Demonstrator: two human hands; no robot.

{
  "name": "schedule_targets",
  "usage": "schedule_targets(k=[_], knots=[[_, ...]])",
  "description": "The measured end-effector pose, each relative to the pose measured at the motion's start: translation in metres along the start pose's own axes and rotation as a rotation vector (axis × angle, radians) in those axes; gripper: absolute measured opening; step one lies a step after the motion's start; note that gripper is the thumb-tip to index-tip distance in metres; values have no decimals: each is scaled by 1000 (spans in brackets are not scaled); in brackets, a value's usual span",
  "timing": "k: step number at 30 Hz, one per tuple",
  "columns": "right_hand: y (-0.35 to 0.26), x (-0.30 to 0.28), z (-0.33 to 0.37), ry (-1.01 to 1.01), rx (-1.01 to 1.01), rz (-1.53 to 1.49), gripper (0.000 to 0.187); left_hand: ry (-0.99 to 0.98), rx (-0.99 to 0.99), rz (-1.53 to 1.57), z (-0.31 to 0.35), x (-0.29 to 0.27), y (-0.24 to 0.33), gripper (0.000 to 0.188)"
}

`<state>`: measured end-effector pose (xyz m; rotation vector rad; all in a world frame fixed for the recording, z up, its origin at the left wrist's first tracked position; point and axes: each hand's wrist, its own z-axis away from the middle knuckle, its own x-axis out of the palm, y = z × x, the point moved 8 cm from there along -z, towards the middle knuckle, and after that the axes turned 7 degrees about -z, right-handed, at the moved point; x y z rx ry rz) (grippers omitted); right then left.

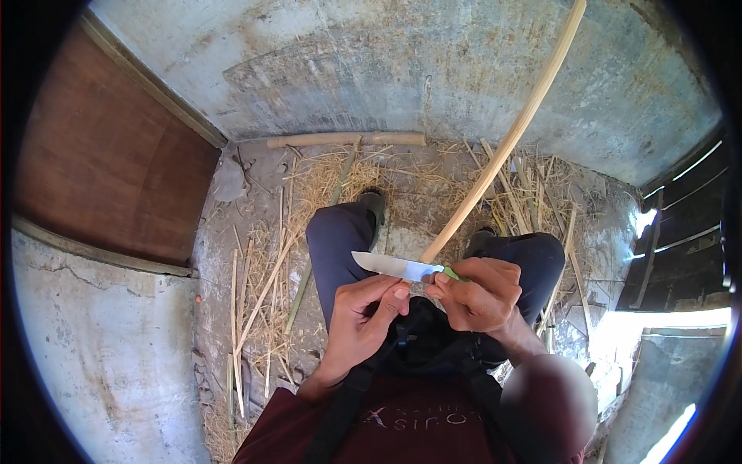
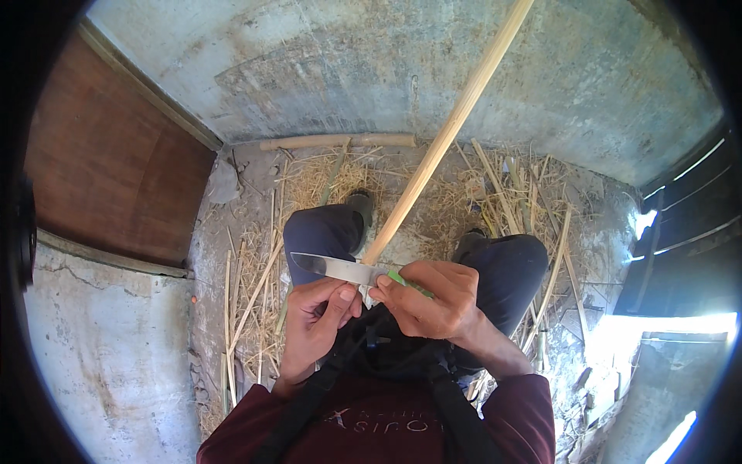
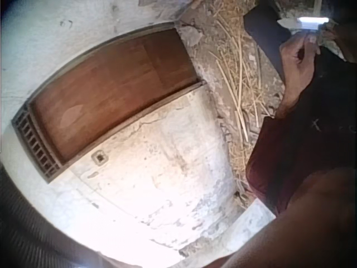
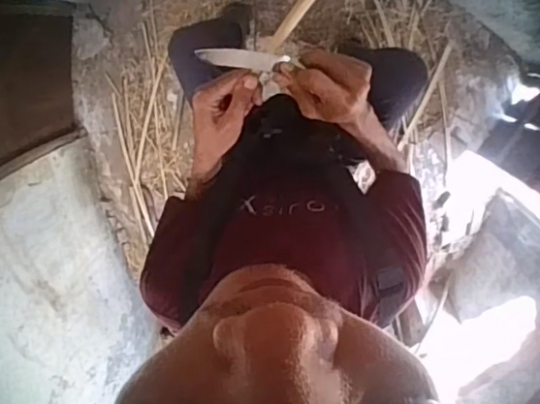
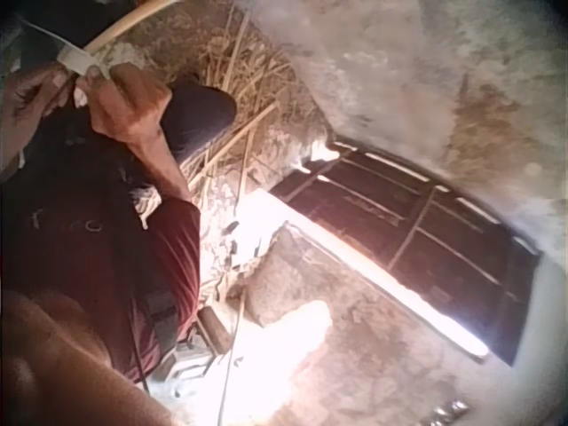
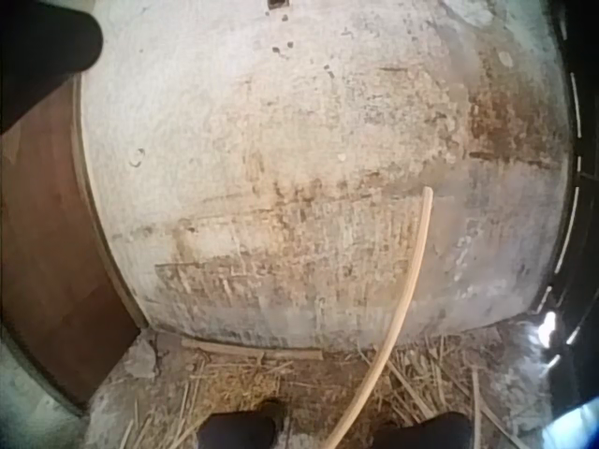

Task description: The person shaves a long wooden pole using a knife held in the right hand. The person uses the knife to peel strips of wood from the surface of the pole while holding the pole with the left hand.

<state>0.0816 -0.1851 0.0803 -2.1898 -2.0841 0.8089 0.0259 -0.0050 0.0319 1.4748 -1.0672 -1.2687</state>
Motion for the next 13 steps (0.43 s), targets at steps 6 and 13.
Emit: schedule_targets(k=[6,13], knots=[[35,-26,-12,117,211,-7,21,101,-36,29,8,-13,-8,26],[12,5,-4,-10,71,-123,19,73,-107,63,6,-9,-25,29]])
